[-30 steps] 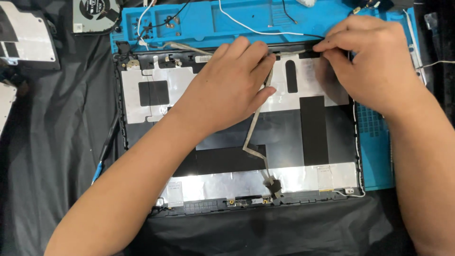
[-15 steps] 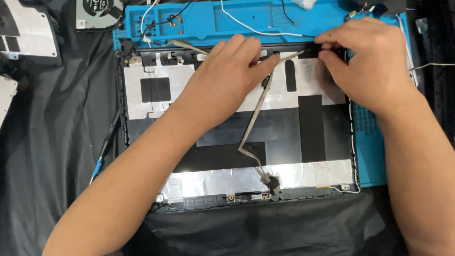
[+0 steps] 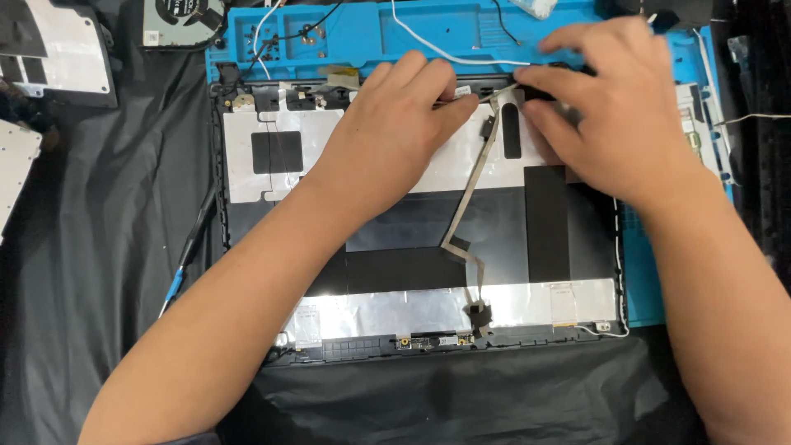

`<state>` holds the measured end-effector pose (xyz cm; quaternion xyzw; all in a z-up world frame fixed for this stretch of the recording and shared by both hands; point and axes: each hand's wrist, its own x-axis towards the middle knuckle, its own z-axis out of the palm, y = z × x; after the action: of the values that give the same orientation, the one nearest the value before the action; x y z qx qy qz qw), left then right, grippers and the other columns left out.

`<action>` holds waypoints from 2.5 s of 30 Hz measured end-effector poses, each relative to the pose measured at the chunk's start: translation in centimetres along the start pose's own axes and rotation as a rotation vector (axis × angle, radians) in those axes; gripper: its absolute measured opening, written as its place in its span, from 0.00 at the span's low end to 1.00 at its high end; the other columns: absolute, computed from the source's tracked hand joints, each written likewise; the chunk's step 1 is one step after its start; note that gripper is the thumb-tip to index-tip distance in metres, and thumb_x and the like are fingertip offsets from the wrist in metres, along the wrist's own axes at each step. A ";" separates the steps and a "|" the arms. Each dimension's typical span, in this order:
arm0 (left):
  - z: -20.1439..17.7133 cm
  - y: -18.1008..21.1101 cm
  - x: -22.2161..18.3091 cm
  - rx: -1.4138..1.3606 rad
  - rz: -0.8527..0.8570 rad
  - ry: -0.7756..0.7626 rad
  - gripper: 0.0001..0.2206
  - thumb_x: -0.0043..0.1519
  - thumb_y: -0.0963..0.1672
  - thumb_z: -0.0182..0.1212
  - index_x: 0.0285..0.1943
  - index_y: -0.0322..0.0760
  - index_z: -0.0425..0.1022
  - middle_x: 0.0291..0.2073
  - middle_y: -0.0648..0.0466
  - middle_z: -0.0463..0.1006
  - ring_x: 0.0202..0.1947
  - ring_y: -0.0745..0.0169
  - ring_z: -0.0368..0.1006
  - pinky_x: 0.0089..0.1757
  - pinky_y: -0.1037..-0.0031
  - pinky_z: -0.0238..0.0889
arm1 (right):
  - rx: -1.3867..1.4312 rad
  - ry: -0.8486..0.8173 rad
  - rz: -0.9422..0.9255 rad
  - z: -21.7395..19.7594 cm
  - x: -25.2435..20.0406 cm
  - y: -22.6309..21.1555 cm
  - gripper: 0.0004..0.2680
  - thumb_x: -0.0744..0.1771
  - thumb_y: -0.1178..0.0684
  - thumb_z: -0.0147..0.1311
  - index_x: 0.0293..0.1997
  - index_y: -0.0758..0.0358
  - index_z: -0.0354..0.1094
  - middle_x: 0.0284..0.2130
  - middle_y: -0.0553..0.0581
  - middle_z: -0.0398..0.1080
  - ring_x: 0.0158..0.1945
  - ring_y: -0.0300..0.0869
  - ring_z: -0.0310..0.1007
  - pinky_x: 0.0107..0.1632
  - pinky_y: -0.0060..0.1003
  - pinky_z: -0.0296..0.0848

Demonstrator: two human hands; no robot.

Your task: The person repairs a laptop by routing cables and reassembling internal components on a workbench.

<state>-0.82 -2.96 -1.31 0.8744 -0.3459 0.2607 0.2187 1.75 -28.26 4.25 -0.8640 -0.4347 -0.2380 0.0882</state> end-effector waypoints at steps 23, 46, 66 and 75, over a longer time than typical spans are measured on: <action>-0.2 -0.3 0.0 0.343 0.022 0.025 0.13 0.66 0.42 0.61 0.59 0.47 0.84 0.45 0.55 0.69 0.51 0.55 0.62 0.50 0.62 0.53 | -0.095 0.108 -0.018 2.7 -1.1 -0.4 0.06 0.67 0.62 0.64 0.45 0.59 0.78 0.37 0.48 0.71 0.42 0.43 0.69 0.46 0.39 0.63; 0.5 -1.0 -0.1 0.352 0.102 -0.003 0.16 0.66 0.39 0.59 0.61 0.50 0.82 0.50 0.52 0.68 0.56 0.52 0.62 0.51 0.60 0.53 | 0.098 0.026 0.007 2.5 0.6 -1.3 0.11 0.62 0.68 0.57 0.46 0.65 0.78 0.44 0.54 0.72 0.47 0.50 0.72 0.49 0.43 0.74; -6.1 -3.5 -2.1 0.361 0.069 -0.068 0.15 0.60 0.41 0.64 0.56 0.44 0.83 0.41 0.56 0.73 0.52 0.56 0.66 0.52 0.62 0.55 | 0.427 -0.461 0.447 4.0 4.2 4.0 0.05 0.66 0.55 0.67 0.42 0.62 0.80 0.27 0.55 0.76 0.29 0.38 0.73 0.32 0.34 0.71; -4.6 -4.3 -3.4 0.166 0.028 0.035 0.03 0.64 0.42 0.64 0.44 0.42 0.82 0.42 0.57 0.70 0.49 0.56 0.65 0.48 0.63 0.55 | -0.264 -0.547 0.039 2.1 7.2 0.3 0.05 0.64 0.49 0.68 0.37 0.55 0.82 0.28 0.52 0.78 0.29 0.41 0.78 0.35 0.37 0.76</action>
<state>-1.31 4.16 -0.68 0.8800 -0.3312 0.3067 0.1479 6.37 -22.57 6.00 -0.9083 -0.3909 -0.0490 -0.1406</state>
